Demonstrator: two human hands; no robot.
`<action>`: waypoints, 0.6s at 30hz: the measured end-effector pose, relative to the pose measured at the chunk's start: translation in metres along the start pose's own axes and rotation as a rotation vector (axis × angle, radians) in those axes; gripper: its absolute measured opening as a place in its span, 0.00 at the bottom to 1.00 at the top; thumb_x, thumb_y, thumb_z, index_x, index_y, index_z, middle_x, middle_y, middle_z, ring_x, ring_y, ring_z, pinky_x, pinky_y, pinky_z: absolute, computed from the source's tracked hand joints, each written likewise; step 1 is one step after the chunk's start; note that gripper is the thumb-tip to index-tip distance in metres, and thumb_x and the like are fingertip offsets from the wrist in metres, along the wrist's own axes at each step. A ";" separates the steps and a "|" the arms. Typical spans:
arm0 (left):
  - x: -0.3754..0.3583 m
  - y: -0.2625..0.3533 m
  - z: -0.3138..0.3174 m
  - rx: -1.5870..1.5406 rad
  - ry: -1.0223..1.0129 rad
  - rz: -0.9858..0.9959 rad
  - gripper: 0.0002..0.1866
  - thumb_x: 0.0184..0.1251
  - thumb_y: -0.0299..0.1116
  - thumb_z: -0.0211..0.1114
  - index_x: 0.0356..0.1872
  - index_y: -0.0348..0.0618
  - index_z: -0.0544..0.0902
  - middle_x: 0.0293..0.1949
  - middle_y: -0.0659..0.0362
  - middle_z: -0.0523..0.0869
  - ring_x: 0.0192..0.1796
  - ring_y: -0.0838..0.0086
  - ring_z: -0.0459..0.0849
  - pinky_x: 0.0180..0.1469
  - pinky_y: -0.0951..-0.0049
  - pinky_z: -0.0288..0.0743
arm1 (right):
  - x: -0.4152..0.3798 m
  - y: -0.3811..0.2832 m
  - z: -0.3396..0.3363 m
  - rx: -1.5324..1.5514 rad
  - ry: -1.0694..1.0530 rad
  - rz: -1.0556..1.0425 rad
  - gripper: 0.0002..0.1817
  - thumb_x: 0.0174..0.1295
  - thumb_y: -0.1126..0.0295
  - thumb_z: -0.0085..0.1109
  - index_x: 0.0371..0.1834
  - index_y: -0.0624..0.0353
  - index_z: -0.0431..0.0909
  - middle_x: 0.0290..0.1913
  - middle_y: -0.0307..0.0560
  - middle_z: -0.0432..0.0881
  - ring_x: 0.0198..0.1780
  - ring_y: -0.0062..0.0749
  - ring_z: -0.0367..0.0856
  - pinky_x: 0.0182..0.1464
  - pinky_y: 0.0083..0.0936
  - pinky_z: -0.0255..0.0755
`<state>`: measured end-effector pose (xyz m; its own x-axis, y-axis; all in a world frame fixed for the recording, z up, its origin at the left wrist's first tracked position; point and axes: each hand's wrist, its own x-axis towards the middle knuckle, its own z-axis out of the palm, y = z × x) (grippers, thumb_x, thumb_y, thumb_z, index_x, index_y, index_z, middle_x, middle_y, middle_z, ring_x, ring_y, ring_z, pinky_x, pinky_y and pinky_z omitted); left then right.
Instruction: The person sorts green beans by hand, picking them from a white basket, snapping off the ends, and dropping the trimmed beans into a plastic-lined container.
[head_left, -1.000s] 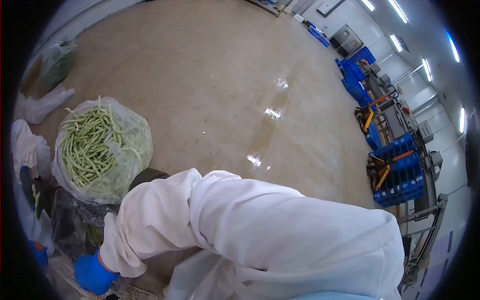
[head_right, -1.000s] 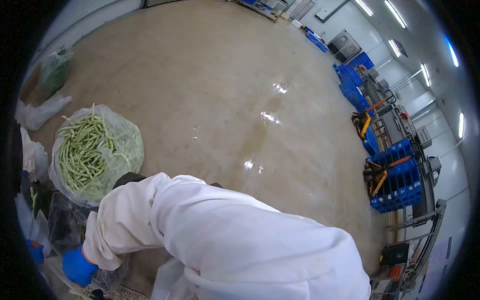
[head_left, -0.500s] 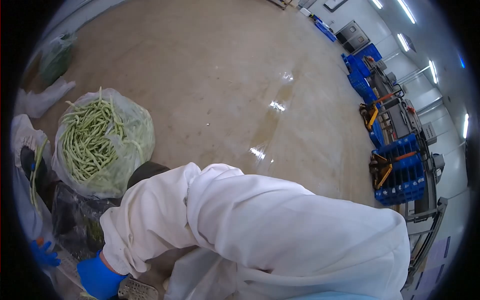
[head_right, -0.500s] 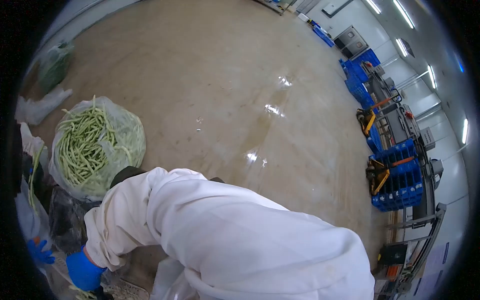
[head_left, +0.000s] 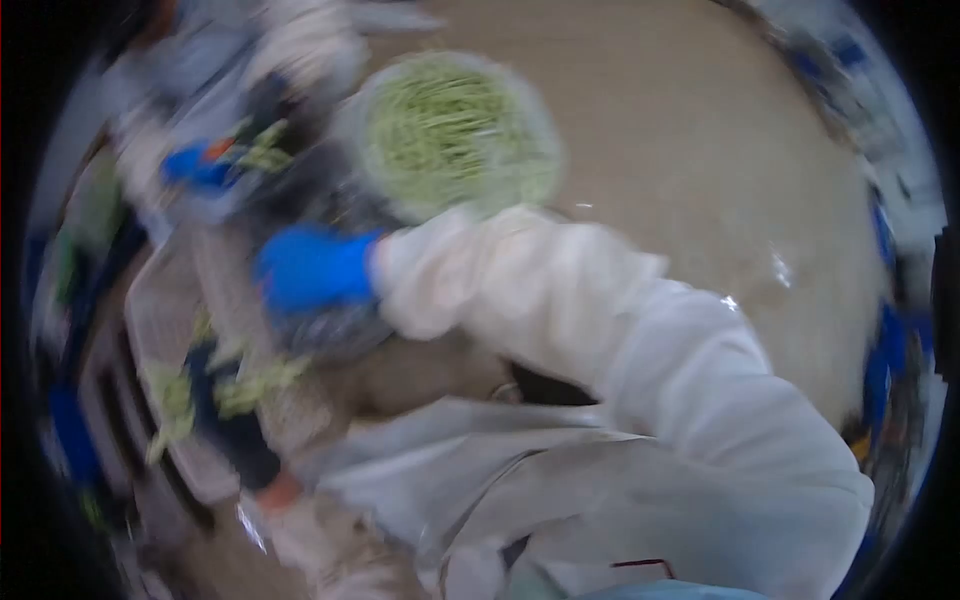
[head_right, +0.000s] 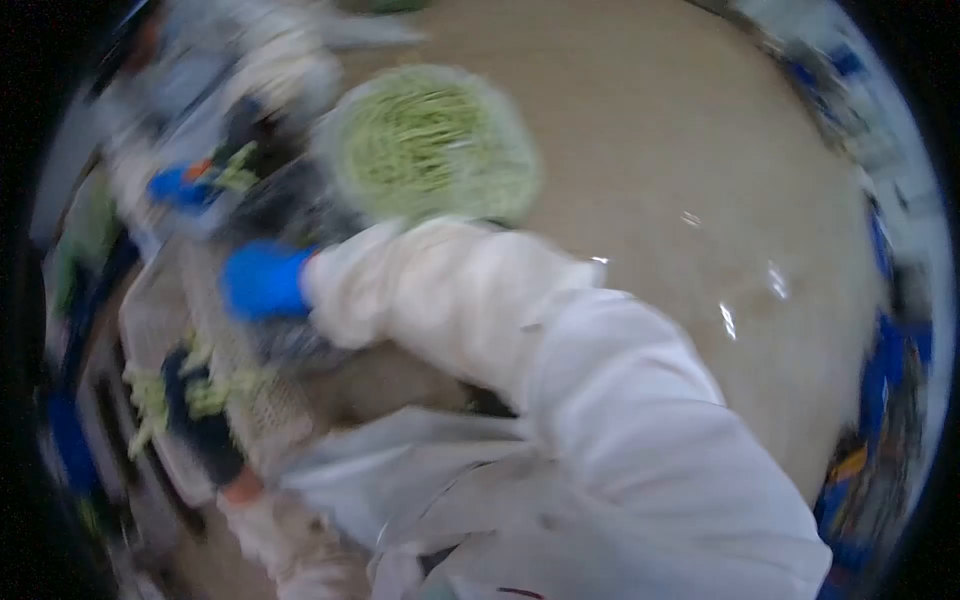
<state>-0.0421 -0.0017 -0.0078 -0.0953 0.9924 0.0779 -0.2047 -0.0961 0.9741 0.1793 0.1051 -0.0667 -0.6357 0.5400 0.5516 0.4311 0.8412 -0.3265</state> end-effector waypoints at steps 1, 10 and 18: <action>0.006 -0.003 -0.014 -0.132 0.005 0.026 0.20 0.69 0.35 0.53 0.57 0.34 0.75 0.52 0.53 0.80 0.48 0.70 0.80 0.52 0.70 0.73 | 0.000 -0.020 -0.042 0.118 -0.133 0.341 0.11 0.56 0.62 0.56 0.31 0.56 0.82 0.34 0.56 0.82 0.35 0.54 0.79 0.37 0.42 0.74; 0.007 0.015 -0.024 -0.289 0.112 0.053 0.19 0.64 0.38 0.61 0.49 0.33 0.78 0.37 0.55 0.82 0.36 0.73 0.82 0.39 0.72 0.77 | 0.021 -0.021 -0.039 0.267 0.031 0.398 0.20 0.50 0.71 0.58 0.49 0.57 0.82 0.46 0.54 0.83 0.46 0.45 0.82 0.50 0.34 0.74; 0.003 0.015 -0.010 -0.295 0.108 -0.078 0.17 0.64 0.35 0.61 0.49 0.34 0.79 0.40 0.55 0.83 0.35 0.74 0.83 0.38 0.74 0.78 | 0.034 -0.090 -0.051 0.620 -0.257 0.502 0.23 0.53 0.80 0.51 0.54 0.59 0.79 0.48 0.51 0.83 0.49 0.31 0.80 0.52 0.28 0.72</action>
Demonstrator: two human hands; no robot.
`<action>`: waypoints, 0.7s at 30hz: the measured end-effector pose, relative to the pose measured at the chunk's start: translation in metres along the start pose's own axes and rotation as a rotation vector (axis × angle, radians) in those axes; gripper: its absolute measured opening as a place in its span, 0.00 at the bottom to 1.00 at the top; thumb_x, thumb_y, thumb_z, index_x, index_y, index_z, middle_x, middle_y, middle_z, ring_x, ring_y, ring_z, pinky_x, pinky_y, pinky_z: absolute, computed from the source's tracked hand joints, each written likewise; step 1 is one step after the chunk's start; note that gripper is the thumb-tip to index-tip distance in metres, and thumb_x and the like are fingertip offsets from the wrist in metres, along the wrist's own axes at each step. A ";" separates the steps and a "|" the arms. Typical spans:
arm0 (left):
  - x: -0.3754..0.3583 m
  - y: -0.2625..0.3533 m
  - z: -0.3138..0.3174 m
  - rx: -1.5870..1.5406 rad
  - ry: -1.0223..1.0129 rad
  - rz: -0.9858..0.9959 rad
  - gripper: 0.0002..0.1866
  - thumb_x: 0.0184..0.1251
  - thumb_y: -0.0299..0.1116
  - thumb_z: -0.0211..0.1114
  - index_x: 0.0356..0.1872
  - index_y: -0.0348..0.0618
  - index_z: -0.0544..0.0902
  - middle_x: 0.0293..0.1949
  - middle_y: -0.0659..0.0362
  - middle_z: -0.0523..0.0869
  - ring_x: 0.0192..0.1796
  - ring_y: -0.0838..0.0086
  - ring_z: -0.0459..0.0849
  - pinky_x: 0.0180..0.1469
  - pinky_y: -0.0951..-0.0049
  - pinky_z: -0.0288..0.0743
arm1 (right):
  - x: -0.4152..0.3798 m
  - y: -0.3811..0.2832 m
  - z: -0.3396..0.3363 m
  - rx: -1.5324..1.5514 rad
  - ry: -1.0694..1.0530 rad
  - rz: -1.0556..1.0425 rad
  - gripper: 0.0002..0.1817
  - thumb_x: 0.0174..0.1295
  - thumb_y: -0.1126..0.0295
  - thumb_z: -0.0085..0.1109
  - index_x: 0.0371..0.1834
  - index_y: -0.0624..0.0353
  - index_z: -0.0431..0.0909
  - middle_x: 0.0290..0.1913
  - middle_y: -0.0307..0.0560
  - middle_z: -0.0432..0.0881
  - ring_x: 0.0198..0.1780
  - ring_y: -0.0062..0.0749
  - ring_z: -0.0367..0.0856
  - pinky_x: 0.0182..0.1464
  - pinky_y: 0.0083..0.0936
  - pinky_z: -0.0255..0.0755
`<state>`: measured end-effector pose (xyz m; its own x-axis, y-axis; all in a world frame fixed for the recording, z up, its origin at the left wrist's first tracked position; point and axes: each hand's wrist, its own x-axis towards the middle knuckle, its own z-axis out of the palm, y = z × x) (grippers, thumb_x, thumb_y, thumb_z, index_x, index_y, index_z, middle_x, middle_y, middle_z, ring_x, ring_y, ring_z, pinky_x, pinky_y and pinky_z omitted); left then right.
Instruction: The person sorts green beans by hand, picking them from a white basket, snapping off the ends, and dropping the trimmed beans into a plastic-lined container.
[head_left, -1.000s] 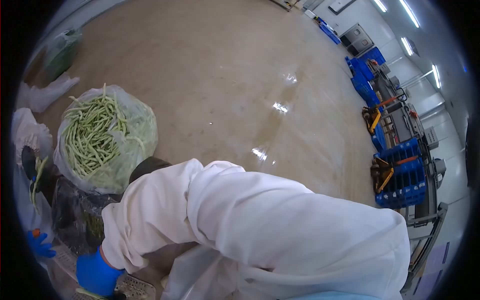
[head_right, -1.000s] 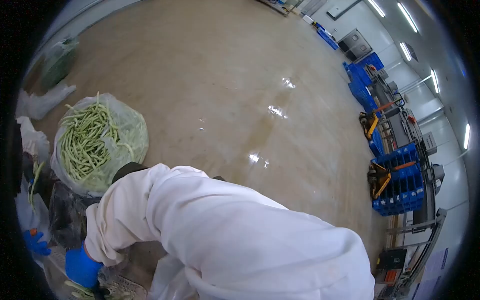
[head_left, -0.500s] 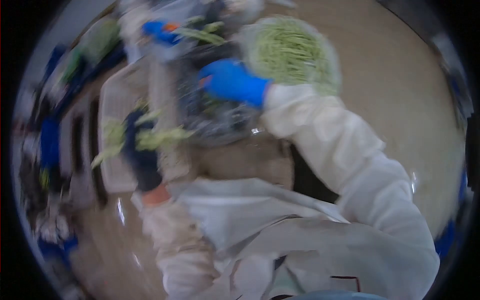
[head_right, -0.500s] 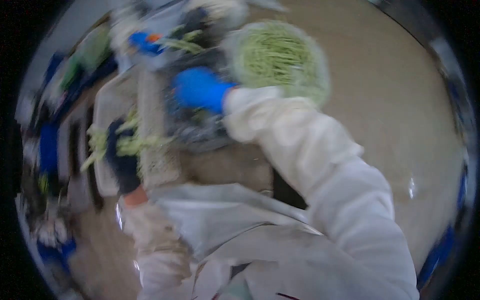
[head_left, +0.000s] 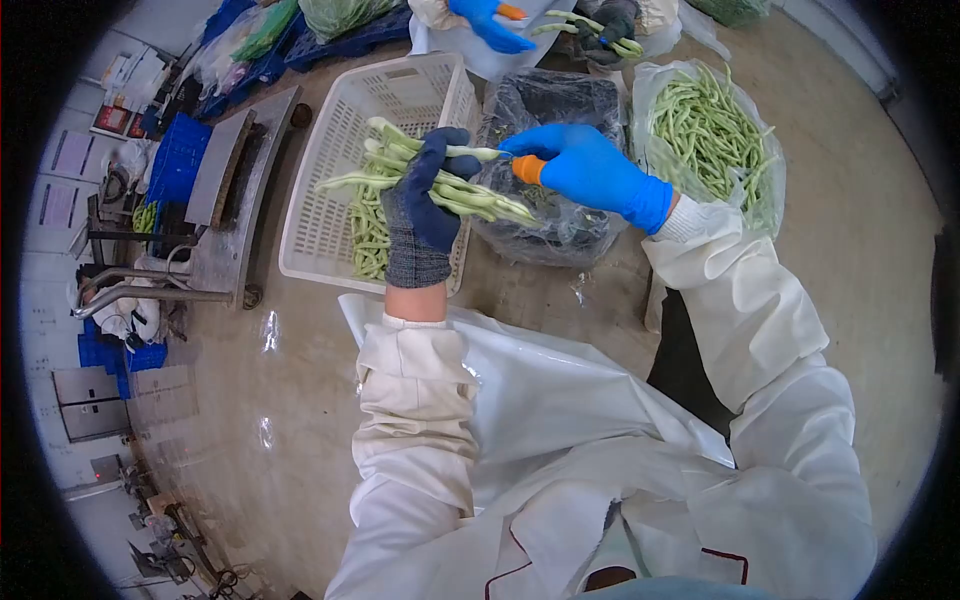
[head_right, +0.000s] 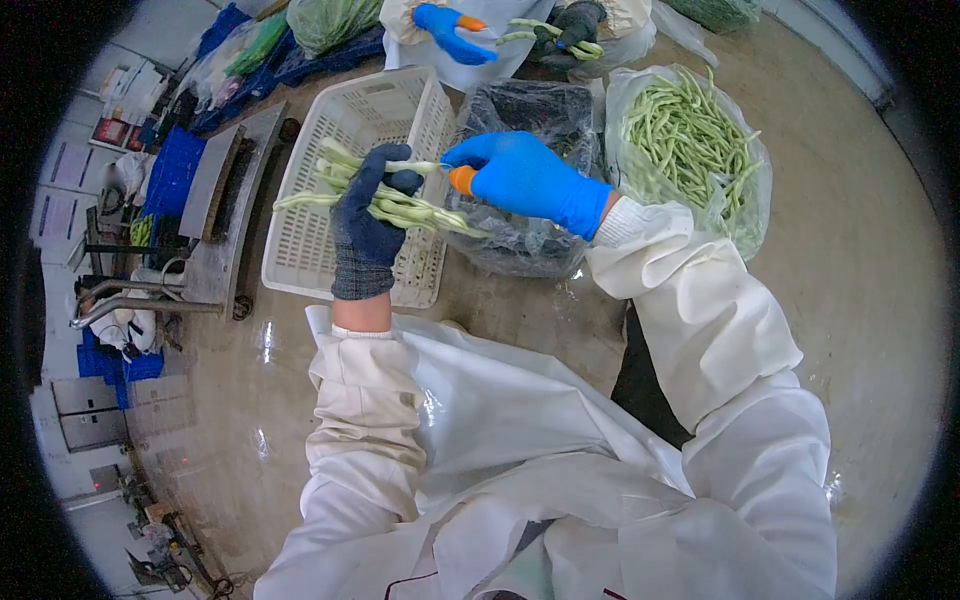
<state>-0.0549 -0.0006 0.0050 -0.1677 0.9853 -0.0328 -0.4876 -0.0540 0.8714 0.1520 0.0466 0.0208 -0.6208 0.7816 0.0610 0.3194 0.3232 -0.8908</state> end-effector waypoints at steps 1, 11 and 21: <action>-0.003 0.002 0.005 0.001 -0.020 -0.011 0.17 0.64 0.35 0.61 0.49 0.34 0.79 0.40 0.55 0.84 0.35 0.74 0.83 0.39 0.74 0.78 | -0.001 -0.003 0.000 -0.026 0.000 0.030 0.22 0.53 0.80 0.52 0.53 0.59 0.79 0.48 0.52 0.83 0.48 0.32 0.81 0.51 0.28 0.72; -0.008 -0.004 0.012 0.247 -0.052 -0.073 0.09 0.59 0.26 0.62 0.38 0.29 0.82 0.32 0.52 0.85 0.28 0.73 0.82 0.30 0.76 0.77 | 0.000 0.012 0.009 -0.666 -0.080 -0.642 0.09 0.54 0.72 0.57 0.39 0.60 0.79 0.33 0.52 0.79 0.37 0.53 0.76 0.40 0.42 0.71; -0.013 0.005 -0.007 0.272 -0.119 -0.123 0.13 0.56 0.26 0.66 0.41 0.30 0.79 0.33 0.51 0.84 0.28 0.72 0.82 0.30 0.77 0.77 | 0.015 0.046 -0.058 -0.439 0.625 -0.296 0.12 0.53 0.72 0.59 0.41 0.57 0.82 0.36 0.54 0.82 0.40 0.52 0.81 0.44 0.40 0.75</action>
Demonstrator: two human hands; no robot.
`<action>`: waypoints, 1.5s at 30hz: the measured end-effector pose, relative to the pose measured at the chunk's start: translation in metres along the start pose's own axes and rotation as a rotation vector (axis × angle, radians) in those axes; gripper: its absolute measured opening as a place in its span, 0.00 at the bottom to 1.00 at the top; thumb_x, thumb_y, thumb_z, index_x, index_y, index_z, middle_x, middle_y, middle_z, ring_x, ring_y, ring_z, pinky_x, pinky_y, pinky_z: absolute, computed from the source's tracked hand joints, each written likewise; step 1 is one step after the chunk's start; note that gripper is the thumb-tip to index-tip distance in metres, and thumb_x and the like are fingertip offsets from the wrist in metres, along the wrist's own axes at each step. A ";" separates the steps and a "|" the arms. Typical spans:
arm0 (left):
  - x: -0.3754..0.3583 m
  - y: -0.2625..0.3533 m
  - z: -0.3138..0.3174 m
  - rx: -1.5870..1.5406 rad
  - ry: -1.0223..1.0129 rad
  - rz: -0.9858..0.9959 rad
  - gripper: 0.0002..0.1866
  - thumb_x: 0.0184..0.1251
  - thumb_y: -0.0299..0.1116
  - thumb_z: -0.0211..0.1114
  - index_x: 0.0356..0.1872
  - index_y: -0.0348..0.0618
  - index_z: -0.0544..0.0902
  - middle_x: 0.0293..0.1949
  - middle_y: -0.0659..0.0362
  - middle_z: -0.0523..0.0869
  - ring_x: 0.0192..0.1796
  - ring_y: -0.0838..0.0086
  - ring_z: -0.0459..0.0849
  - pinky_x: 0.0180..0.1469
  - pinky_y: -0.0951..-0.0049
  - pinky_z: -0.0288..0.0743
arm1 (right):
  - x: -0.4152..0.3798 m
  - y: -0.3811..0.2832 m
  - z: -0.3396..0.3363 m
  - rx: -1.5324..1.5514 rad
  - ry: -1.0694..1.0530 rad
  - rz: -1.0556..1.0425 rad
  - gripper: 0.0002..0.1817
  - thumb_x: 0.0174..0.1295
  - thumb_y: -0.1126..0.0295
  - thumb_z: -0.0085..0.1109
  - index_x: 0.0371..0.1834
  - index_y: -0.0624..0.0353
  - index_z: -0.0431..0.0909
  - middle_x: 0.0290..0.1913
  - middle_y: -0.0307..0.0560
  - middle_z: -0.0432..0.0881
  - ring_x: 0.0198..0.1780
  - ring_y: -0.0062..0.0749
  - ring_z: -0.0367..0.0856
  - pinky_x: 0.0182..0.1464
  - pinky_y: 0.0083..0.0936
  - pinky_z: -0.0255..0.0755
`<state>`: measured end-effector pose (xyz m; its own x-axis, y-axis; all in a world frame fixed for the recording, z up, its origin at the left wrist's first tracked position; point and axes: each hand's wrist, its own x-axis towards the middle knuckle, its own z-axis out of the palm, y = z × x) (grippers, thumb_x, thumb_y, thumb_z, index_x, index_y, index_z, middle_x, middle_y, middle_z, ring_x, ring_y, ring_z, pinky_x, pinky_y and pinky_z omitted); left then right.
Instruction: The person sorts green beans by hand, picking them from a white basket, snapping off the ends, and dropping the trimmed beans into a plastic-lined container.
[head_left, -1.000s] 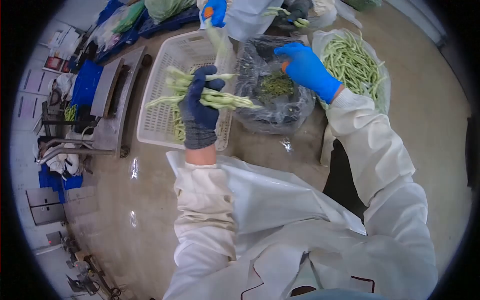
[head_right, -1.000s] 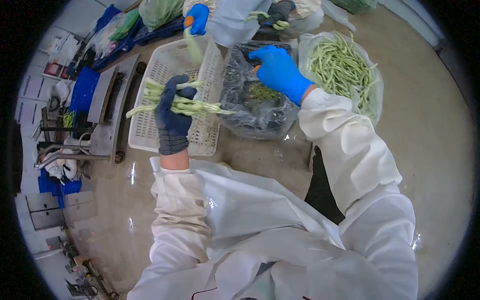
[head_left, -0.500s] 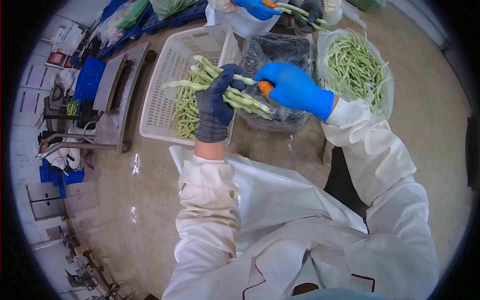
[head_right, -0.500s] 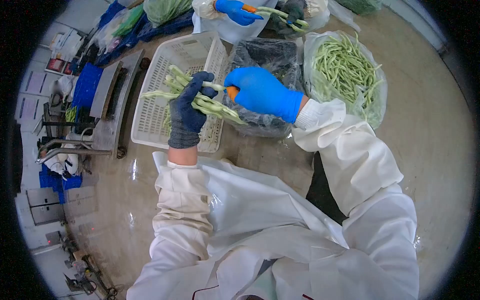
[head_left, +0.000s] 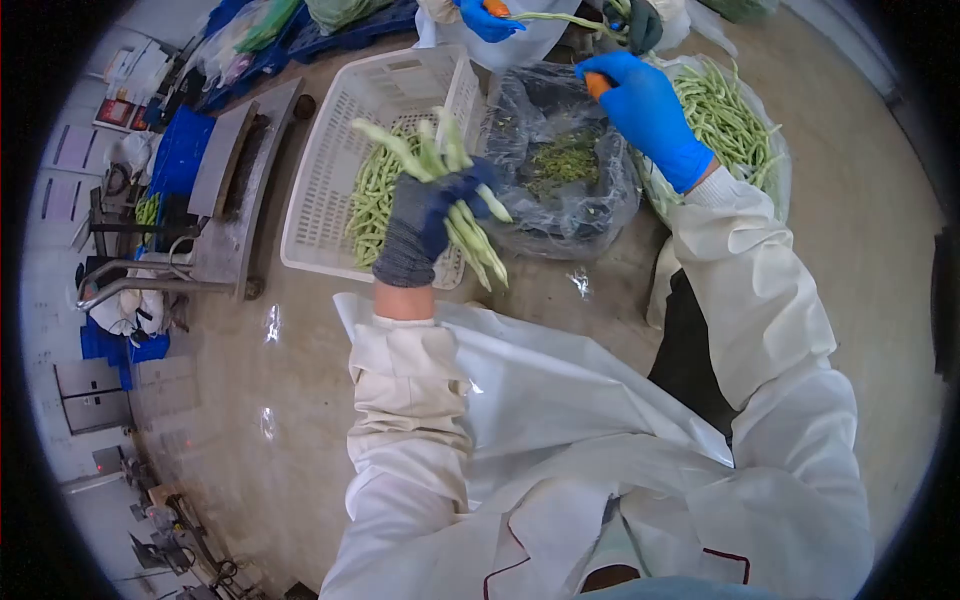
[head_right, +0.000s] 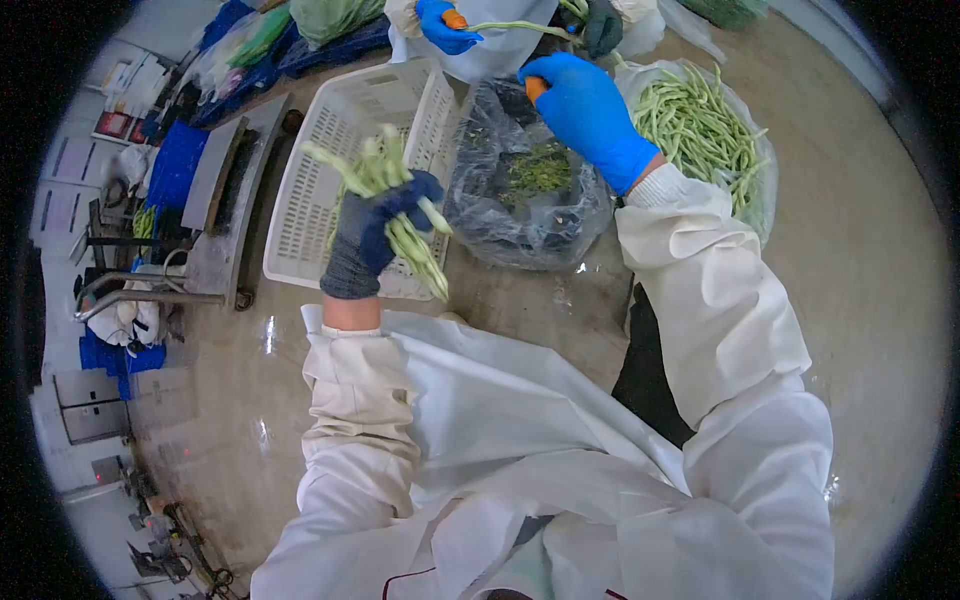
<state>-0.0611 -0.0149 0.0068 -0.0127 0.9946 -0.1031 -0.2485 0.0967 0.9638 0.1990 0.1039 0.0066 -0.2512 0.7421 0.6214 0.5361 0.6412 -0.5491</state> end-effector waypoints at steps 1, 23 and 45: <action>0.004 0.003 -0.009 -0.033 0.062 0.049 0.13 0.56 0.26 0.66 0.42 0.30 0.80 0.34 0.51 0.84 0.28 0.72 0.82 0.30 0.77 0.77 | -0.003 0.004 0.002 -0.012 -0.055 -0.011 0.13 0.54 0.71 0.60 0.43 0.57 0.82 0.37 0.55 0.82 0.40 0.52 0.81 0.45 0.40 0.75; -0.005 0.007 0.025 0.011 -0.363 -0.191 0.23 0.56 0.31 0.65 0.52 0.30 0.77 0.42 0.50 0.85 0.33 0.74 0.83 0.34 0.76 0.78 | -0.013 -0.034 0.015 0.383 -0.461 -0.037 0.18 0.59 0.74 0.57 0.54 0.54 0.78 0.45 0.52 0.81 0.45 0.41 0.81 0.48 0.31 0.74; 0.010 -0.011 0.000 0.288 0.135 0.048 0.14 0.61 0.25 0.64 0.46 0.28 0.79 0.39 0.51 0.86 0.33 0.72 0.84 0.37 0.73 0.81 | -0.007 -0.036 0.014 0.588 -0.671 0.467 0.13 0.63 0.67 0.57 0.46 0.62 0.82 0.39 0.39 0.84 0.39 0.20 0.79 0.45 0.20 0.74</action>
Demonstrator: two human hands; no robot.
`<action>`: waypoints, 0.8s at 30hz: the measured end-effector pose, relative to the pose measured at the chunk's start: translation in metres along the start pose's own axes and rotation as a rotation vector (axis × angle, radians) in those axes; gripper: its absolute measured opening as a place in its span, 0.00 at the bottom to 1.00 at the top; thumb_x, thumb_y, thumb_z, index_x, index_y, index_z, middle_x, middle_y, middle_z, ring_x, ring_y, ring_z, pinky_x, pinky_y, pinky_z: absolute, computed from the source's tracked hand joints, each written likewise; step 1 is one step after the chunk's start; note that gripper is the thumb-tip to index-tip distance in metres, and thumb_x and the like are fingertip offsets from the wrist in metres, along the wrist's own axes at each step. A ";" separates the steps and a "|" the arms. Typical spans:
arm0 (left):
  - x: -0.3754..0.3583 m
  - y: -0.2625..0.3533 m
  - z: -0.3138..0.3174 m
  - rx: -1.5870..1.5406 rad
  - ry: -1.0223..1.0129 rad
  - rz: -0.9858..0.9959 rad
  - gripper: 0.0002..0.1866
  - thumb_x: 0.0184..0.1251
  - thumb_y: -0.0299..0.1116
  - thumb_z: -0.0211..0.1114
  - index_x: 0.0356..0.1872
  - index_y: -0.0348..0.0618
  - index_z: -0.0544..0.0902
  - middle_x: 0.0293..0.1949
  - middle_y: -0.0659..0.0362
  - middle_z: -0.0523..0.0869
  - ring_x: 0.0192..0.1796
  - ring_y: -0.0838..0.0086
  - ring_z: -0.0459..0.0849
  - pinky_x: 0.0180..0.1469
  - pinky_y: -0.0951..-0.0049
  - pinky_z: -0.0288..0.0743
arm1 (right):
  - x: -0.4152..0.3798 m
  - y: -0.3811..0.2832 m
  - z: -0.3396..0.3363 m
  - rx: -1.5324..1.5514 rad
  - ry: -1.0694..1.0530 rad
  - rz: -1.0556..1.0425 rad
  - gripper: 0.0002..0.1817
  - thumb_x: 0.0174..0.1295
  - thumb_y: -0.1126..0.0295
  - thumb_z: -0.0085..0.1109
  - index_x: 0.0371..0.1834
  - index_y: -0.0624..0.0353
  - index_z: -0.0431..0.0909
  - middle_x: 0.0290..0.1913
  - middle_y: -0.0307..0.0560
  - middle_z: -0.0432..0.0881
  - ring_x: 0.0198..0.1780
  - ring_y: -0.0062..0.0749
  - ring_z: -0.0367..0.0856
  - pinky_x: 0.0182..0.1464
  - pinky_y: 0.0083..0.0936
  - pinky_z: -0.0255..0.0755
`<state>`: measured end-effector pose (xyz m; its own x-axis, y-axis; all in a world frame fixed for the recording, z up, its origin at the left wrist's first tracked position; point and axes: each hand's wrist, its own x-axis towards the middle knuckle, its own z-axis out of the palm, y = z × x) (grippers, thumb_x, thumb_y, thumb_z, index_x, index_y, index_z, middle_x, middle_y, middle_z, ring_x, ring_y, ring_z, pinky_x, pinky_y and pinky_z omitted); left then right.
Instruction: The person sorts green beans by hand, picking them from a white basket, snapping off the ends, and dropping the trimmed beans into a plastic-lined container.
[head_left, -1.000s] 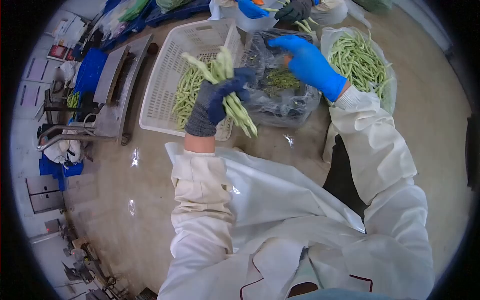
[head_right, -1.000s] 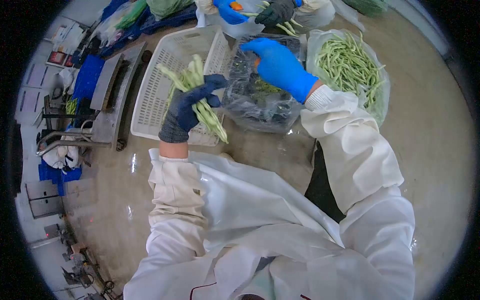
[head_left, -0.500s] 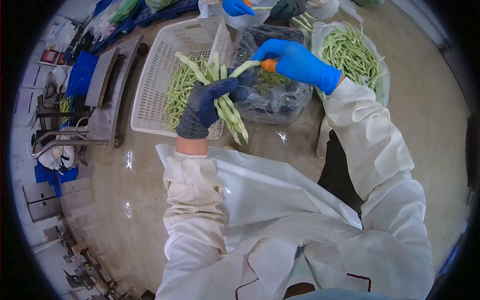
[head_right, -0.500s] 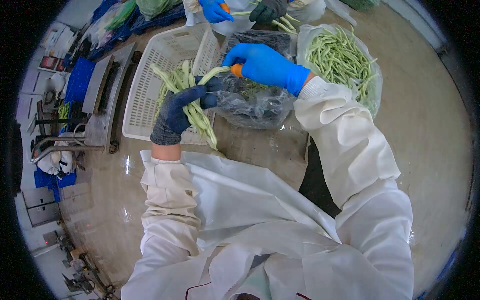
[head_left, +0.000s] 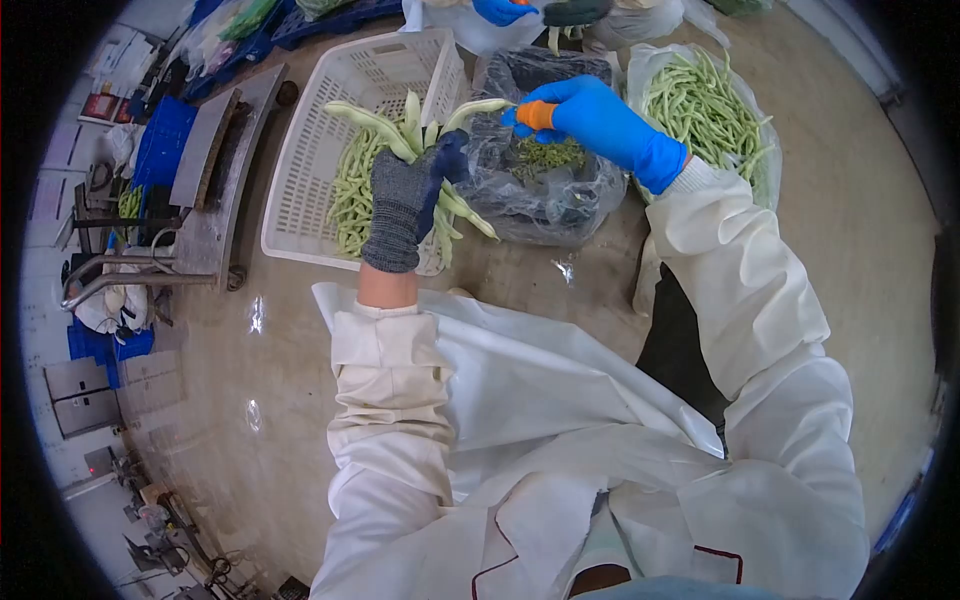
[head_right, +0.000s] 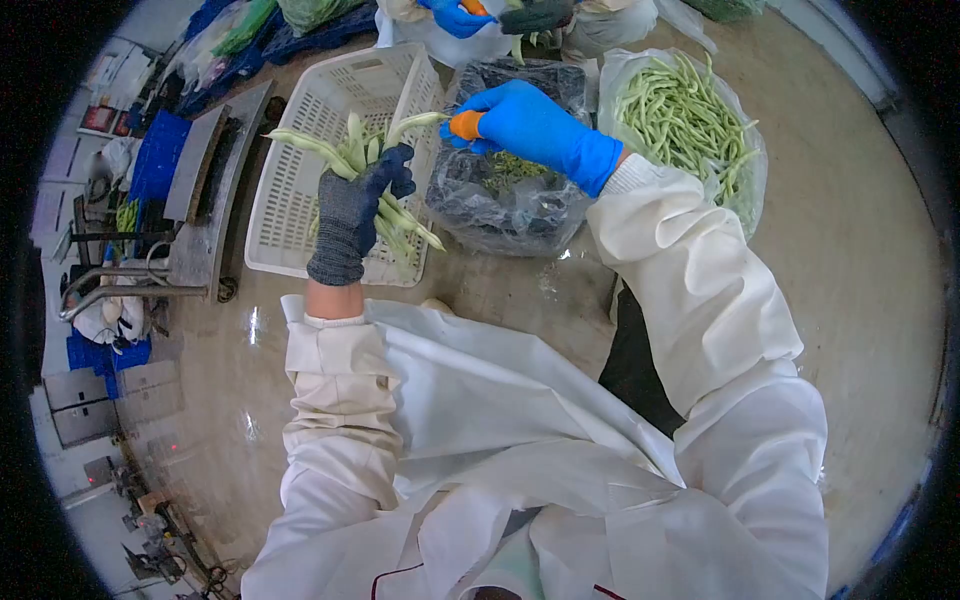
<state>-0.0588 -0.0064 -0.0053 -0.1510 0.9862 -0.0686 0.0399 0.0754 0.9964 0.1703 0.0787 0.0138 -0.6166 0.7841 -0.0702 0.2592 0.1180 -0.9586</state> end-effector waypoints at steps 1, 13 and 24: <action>0.000 -0.001 0.000 0.008 0.001 0.003 0.14 0.61 0.25 0.64 0.46 0.28 0.79 0.39 0.51 0.86 0.33 0.72 0.84 0.37 0.73 0.81 | 0.000 0.000 0.000 -0.033 -0.001 0.018 0.14 0.63 0.66 0.56 0.46 0.62 0.82 0.38 0.40 0.84 0.39 0.20 0.79 0.45 0.20 0.74; 0.001 -0.007 0.010 0.285 0.074 0.083 0.14 0.59 0.29 0.69 0.45 0.34 0.81 0.38 0.56 0.86 0.35 0.77 0.83 0.37 0.78 0.76 | -0.001 0.004 0.012 -0.245 0.186 -0.188 0.13 0.56 0.65 0.55 0.37 0.61 0.83 0.25 0.46 0.80 0.29 0.26 0.75 0.36 0.29 0.70; 0.009 -0.003 0.010 -0.348 -0.082 0.080 0.14 0.65 0.32 0.64 0.49 0.36 0.79 0.34 0.60 0.82 0.34 0.76 0.81 0.36 0.75 0.76 | 0.008 0.024 0.020 -0.246 0.058 -0.035 0.12 0.56 0.71 0.55 0.42 0.59 0.83 0.34 0.47 0.82 0.35 0.37 0.78 0.40 0.33 0.72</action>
<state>-0.0502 0.0037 -0.0091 -0.0806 0.9965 0.0209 -0.2918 -0.0436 0.9555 0.1568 0.0754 -0.0153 -0.5865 0.8098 -0.0156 0.4159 0.2846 -0.8638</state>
